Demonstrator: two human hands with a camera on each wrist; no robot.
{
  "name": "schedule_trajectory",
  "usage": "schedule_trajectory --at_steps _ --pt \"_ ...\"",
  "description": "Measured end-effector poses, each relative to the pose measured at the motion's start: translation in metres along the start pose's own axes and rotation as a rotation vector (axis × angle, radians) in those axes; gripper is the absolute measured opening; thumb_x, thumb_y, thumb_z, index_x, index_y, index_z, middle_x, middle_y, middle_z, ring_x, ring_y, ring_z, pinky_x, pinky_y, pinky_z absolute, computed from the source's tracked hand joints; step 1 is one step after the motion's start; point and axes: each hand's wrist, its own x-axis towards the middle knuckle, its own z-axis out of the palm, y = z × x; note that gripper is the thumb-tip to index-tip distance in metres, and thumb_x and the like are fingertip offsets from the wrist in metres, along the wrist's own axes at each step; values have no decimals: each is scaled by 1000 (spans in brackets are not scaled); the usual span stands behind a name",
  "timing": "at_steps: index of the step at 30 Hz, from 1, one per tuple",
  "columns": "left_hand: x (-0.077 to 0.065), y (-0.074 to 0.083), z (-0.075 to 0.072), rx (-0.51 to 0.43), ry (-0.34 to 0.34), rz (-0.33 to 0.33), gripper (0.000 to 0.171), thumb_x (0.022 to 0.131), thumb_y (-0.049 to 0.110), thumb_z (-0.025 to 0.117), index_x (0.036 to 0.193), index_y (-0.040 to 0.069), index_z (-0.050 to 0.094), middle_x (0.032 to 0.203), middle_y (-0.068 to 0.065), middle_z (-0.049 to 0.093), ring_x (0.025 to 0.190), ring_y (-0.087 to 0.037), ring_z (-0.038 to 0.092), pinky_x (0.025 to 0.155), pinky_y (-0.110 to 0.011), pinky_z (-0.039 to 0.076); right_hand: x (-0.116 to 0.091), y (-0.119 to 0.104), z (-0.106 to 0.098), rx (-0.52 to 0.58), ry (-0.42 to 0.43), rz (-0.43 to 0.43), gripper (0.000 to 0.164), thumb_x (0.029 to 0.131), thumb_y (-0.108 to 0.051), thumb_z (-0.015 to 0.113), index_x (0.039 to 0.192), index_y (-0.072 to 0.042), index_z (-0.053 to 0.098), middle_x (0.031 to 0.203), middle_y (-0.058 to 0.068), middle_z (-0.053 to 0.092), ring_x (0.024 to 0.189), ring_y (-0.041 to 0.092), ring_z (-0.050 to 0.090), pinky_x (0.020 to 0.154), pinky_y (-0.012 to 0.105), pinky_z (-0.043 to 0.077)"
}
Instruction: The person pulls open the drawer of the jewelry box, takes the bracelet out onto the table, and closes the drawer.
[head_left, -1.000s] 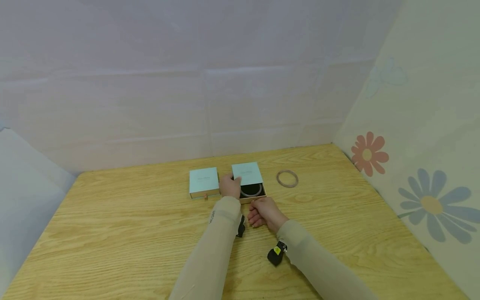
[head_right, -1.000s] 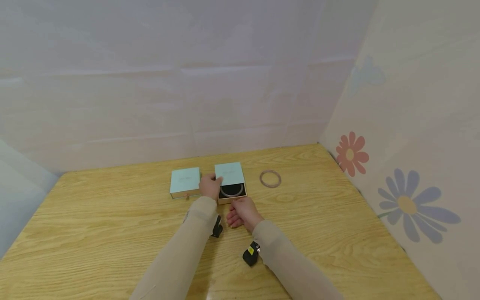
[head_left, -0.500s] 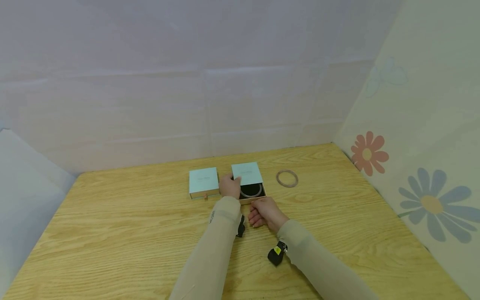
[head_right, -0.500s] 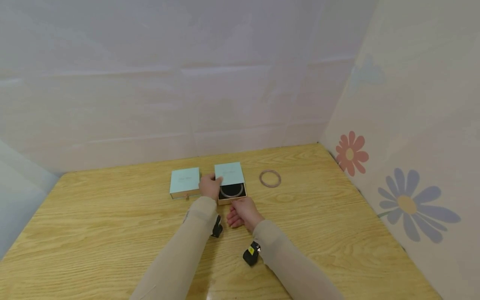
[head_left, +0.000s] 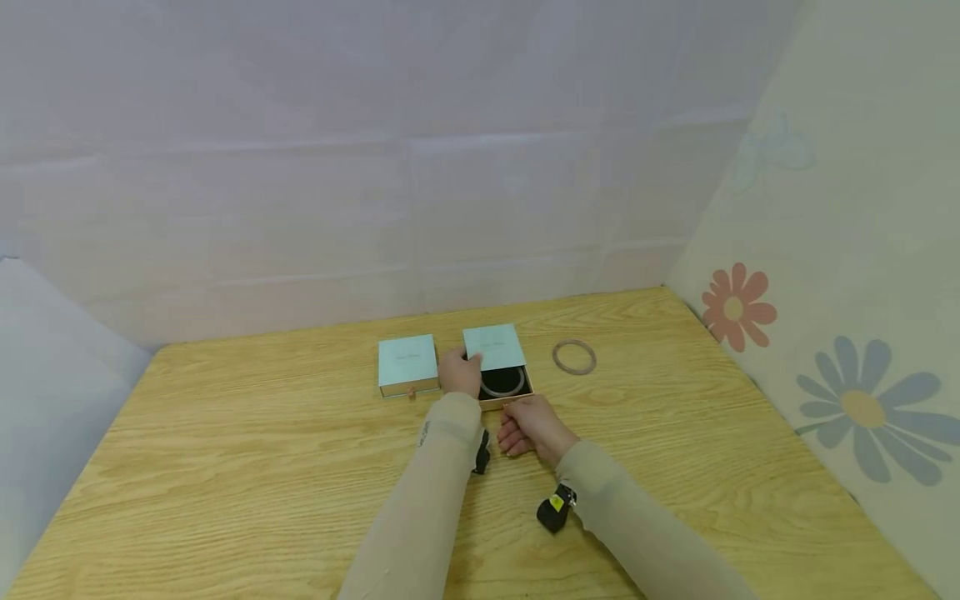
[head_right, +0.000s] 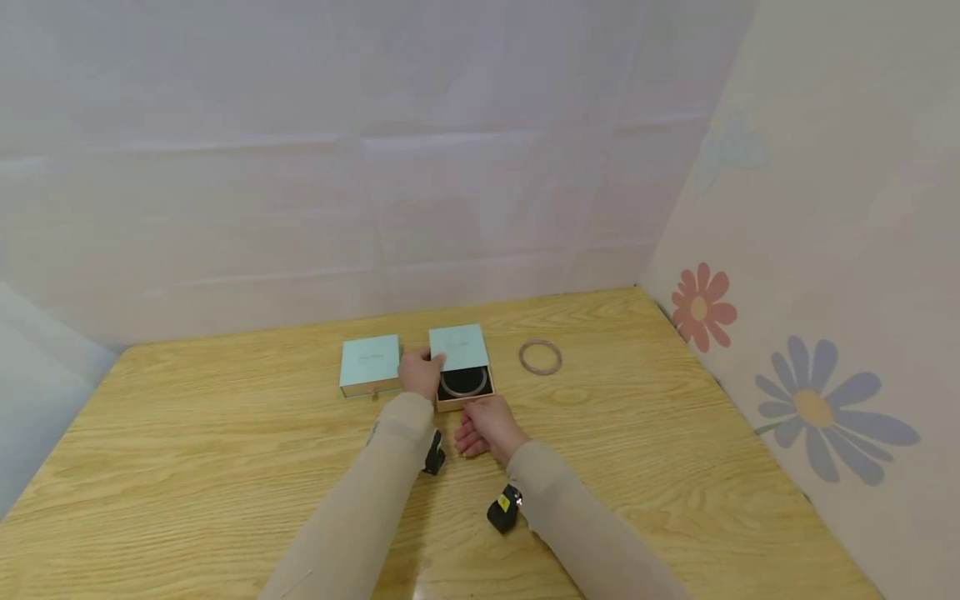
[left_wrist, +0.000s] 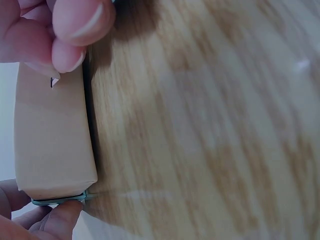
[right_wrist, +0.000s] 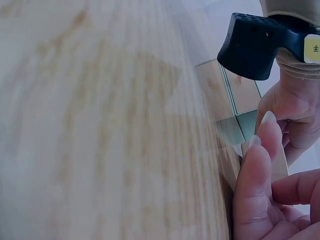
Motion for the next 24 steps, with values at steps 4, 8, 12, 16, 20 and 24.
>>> schedule_trajectory --at_steps 4,8,12,16,20,24 --pt "2 -1 1 -4 4 6 33 97 10 60 126 -6 61 122 -24 61 111 -37 59 88 -47 52 -1 -1 -1 -5 -9 -3 27 99 -4 40 82 6 58 57 6 60 44 12 58 40 24 49" --pt "2 -2 1 -2 9 11 32 97 10 60 124 -6 62 120 -24 62 109 -36 60 86 -46 52 -4 -2 -2 -11 -33 -6 28 100 -5 39 82 4 58 59 6 61 45 11 59 43 24 51" --pt "0 0 0 -5 5 6 34 98 9 60 128 -7 60 124 -25 60 114 -37 57 89 -47 52 -4 -1 -1 -17 -21 -13 26 100 -5 40 83 5 57 58 6 60 45 12 58 42 24 50" --pt "-1 1 0 -8 5 -2 35 98 9 60 129 -7 59 126 -25 59 115 -37 57 90 -47 51 -5 0 -1 -21 -17 -9 24 100 -4 41 84 5 56 58 6 60 45 12 58 41 24 50" --pt "-2 1 0 -6 9 0 35 97 9 60 129 -7 59 125 -25 59 115 -38 57 90 -47 51 -5 -2 -1 -19 -23 -6 23 100 -4 41 84 5 56 58 6 60 45 12 59 41 24 50" --pt "-1 0 1 -4 7 7 35 98 9 60 128 -7 59 125 -25 59 115 -37 57 89 -47 52 -7 -2 -1 -21 -16 -14 23 100 -5 41 86 6 57 58 5 59 45 11 58 41 24 49"
